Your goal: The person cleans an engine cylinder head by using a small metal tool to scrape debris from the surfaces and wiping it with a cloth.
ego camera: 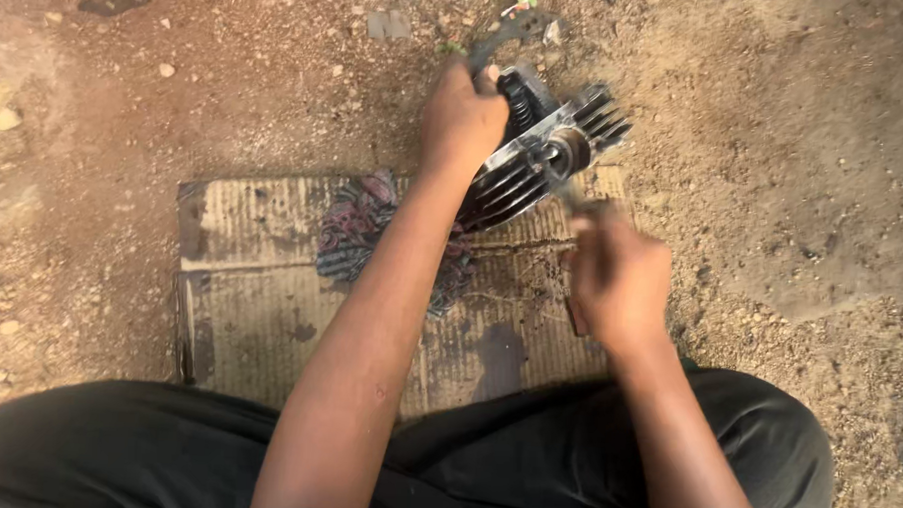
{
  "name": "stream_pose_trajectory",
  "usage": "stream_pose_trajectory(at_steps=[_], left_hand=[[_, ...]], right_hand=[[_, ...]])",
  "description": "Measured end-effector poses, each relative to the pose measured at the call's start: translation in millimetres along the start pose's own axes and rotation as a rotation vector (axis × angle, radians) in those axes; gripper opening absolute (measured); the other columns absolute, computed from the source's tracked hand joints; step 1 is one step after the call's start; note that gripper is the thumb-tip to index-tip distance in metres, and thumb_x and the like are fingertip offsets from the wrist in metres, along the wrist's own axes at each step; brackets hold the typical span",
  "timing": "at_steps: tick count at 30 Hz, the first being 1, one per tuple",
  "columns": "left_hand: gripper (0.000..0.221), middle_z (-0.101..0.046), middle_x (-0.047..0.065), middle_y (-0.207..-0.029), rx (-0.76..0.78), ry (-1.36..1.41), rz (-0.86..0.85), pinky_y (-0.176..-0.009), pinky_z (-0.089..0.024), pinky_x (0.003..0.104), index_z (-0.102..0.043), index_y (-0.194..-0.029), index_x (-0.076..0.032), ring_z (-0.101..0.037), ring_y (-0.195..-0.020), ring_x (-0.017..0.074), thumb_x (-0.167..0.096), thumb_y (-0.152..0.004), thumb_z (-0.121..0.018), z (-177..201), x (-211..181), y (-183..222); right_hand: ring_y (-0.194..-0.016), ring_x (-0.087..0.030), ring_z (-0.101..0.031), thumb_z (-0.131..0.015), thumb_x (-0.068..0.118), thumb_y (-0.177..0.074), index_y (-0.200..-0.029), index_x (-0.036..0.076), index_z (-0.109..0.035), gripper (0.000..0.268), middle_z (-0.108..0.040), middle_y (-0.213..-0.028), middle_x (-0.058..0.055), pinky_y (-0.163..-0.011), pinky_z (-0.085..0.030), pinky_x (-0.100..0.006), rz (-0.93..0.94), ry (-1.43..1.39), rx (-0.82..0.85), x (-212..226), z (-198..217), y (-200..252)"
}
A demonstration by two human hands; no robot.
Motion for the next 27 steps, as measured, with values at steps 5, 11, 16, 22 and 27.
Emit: stream_pose_trajectory(at_steps=[5,11,16,22,27], left_hand=[[0.033,-0.070,0.021,-0.112,-0.038,-0.024,-0.009,-0.087,-0.050,0.055,-0.062,-0.117,-0.009,-0.065,-0.104,0.0455,-0.033,-0.096,-0.056,-1.4,-6.7,7.8],[0.033,-0.071,0.022,-0.109,-0.015,0.006,0.023,-0.088,-0.050,0.054,-0.062,-0.114,-0.007,-0.066,-0.104,0.0457,-0.034,-0.096,-0.056,-5.3,2.6,-4.7],[0.034,-0.071,0.023,-0.111,-0.035,-0.034,0.032,-0.090,-0.050,0.053,-0.064,-0.111,-0.006,-0.066,-0.106,0.0450,-0.036,-0.097,-0.058,-7.4,1.4,-8.8],[0.029,-0.070,0.020,-0.109,-0.013,-0.015,-0.001,-0.087,-0.050,0.052,-0.064,-0.110,-0.007,-0.067,-0.102,0.0421,-0.032,-0.095,-0.058,-0.9,-0.3,1.6],[0.027,-0.070,0.020,-0.109,-0.005,0.003,-0.065,-0.086,-0.050,0.053,-0.063,-0.109,-0.005,-0.065,-0.104,0.0431,-0.029,-0.097,-0.059,-5.7,-10.9,6.0]], right_hand=[[-0.060,-0.009,-0.053,-0.057,0.024,-0.111,-0.095,0.003,-0.058,0.026,-0.057,-0.072,-0.001,-0.050,-0.046,-0.029,-0.307,-0.663,-0.057,-30.7,-59.3,24.4],[-0.058,-0.006,-0.045,-0.056,0.025,-0.111,-0.099,0.005,-0.057,0.023,-0.051,-0.074,0.001,-0.049,-0.034,-0.024,-0.435,-1.240,-0.081,-64.3,-87.5,46.2],[-0.079,-0.015,-0.058,-0.056,0.026,-0.114,-0.106,0.001,-0.062,0.027,-0.062,-0.089,-0.006,-0.068,-0.047,-0.030,-0.048,-0.264,-0.272,-53.5,-85.4,43.2],[-0.069,-0.016,-0.055,-0.052,0.025,-0.114,-0.103,0.004,-0.061,0.026,-0.061,-0.083,-0.007,-0.060,-0.046,-0.034,-0.181,-0.723,-0.352,-77.2,-53.5,30.6],[-0.058,-0.015,-0.055,-0.054,0.023,-0.107,-0.099,0.002,-0.069,0.027,-0.062,-0.069,-0.007,-0.052,-0.043,-0.033,-0.113,-0.291,0.047,-27.4,-68.9,63.0]])
Point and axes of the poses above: each hand's wrist, its own y-axis away from the middle knuckle, its own z-axis out of the back of the hand, x = y × z, the point moved 8 cm from there along -y, towards the middle knuckle
